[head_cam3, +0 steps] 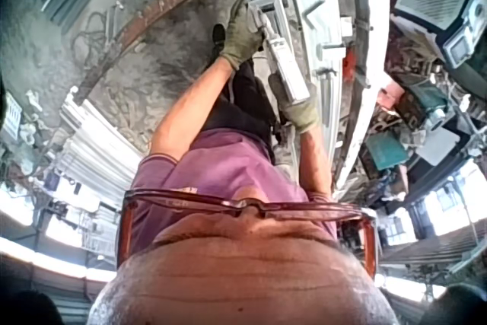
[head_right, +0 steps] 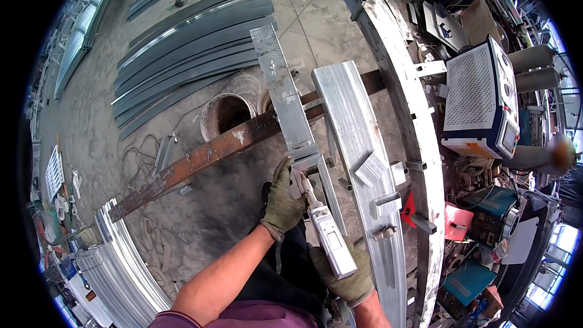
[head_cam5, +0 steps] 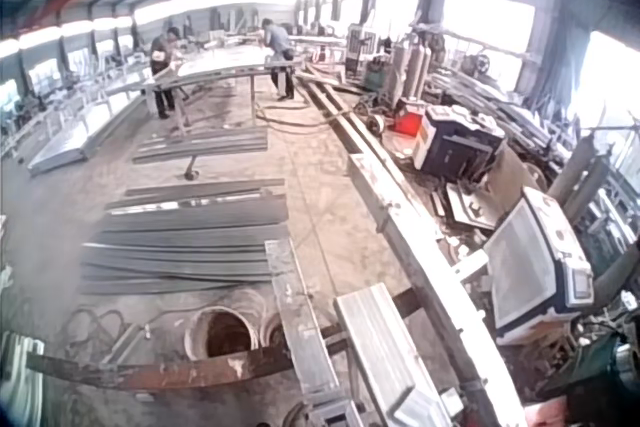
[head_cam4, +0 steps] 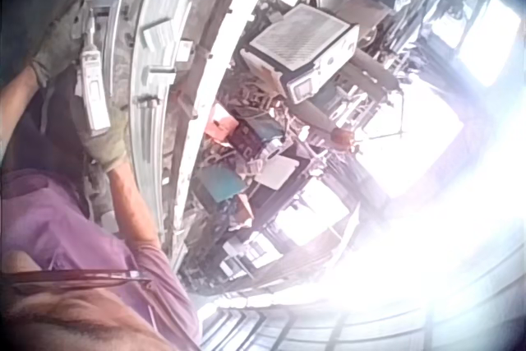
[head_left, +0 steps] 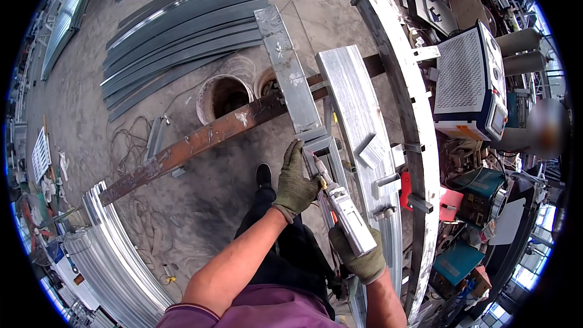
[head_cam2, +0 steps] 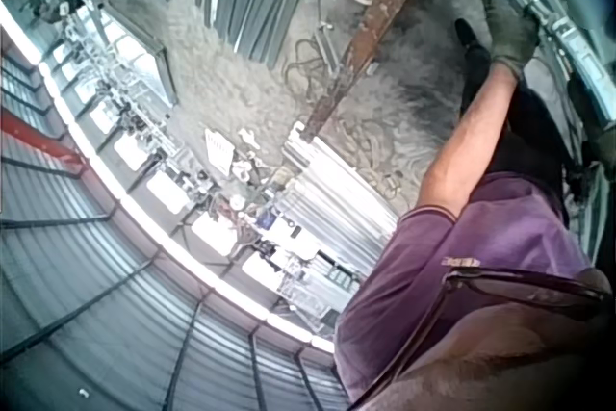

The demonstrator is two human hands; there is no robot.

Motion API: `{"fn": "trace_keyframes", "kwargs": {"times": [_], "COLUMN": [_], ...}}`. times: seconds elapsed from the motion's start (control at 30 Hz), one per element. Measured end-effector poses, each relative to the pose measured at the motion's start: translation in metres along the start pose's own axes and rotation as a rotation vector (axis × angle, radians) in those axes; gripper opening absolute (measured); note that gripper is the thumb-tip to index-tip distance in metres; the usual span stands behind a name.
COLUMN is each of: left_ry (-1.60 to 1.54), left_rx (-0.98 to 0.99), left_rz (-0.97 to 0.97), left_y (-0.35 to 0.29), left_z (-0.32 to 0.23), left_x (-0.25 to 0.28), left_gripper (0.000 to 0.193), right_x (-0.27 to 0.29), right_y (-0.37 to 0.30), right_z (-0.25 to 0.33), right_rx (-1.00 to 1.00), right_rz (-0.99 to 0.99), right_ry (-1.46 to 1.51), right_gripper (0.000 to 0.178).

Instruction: The person welds metal frame components using a handheld welding torch, repeatedly aligning and joining metal pieces on a workbench. The person also uses a hammer to adjust alignment between welds.

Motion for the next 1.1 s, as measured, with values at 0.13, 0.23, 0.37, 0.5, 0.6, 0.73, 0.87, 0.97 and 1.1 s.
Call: {"fn": "trace_keyframes", "kwargs": {"times": [0.13,0.23,0.37,0.5,0.6,0.73,0.87,0.97,1.1], "left_ry": [-0.001,-0.013,-0.057,-0.119,-0.201,-0.246,-0.287,-0.329,-0.335], "left_rx": [-0.005,-0.015,0.001,0.055,0.315,0.443,0.456,0.469,0.488], "left_rz": [-0.011,-0.039,-0.046,-0.04,-0.058,0.013,0.083,0.065,0.062], "left_y": [-0.002,-0.004,-0.004,-0.006,-0.022,-0.034,-0.04,-0.042,-0.044], "left_z": [0.002,0.001,-0.001,0.003,0.02,0.038,0.058,0.061,0.061], "left_x": [-0.001,-0.001,0.0,-0.005,-0.013,-0.022,-0.034,-0.037,-0.038], "left_gripper": [0.104,0.095,0.094,0.103,0.103,0.074,0.048,0.045,0.047], "right_x": [-0.002,-0.001,-0.005,-0.006,-0.006,-0.006,-0.007,-0.007,-0.01], "right_y": [-0.003,-0.001,-0.004,-0.004,-0.005,-0.006,-0.004,-0.002,-0.002], "right_z": [-0.003,0.002,-0.003,-0.001,0.0,-0.002,0.001,0.004,0.004], "right_rx": [0.008,0.041,-0.022,-0.026,0.018,-0.022,0.007,0.016,-0.006], "right_rz": [0.009,-0.019,0.02,0.01,-0.011,-0.006,-0.053,-0.069,-0.054], "right_ry": [-0.04,-0.031,-0.043,-0.044,-0.078,-0.066,-0.066,-0.086,-0.087], "right_gripper": [0.033,0.032,0.029,0.026,0.025,0.024,0.023,0.018,0.018]}}
Point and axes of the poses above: each hand's wrist, its own y-axis towards the middle knuckle, its own x-axis out of the back of the hand, z = x × y, the point moved 8 cm from there along y, towards the middle knuckle, and after that the axes turned 12 degrees about -z, right-handed, at the moved point
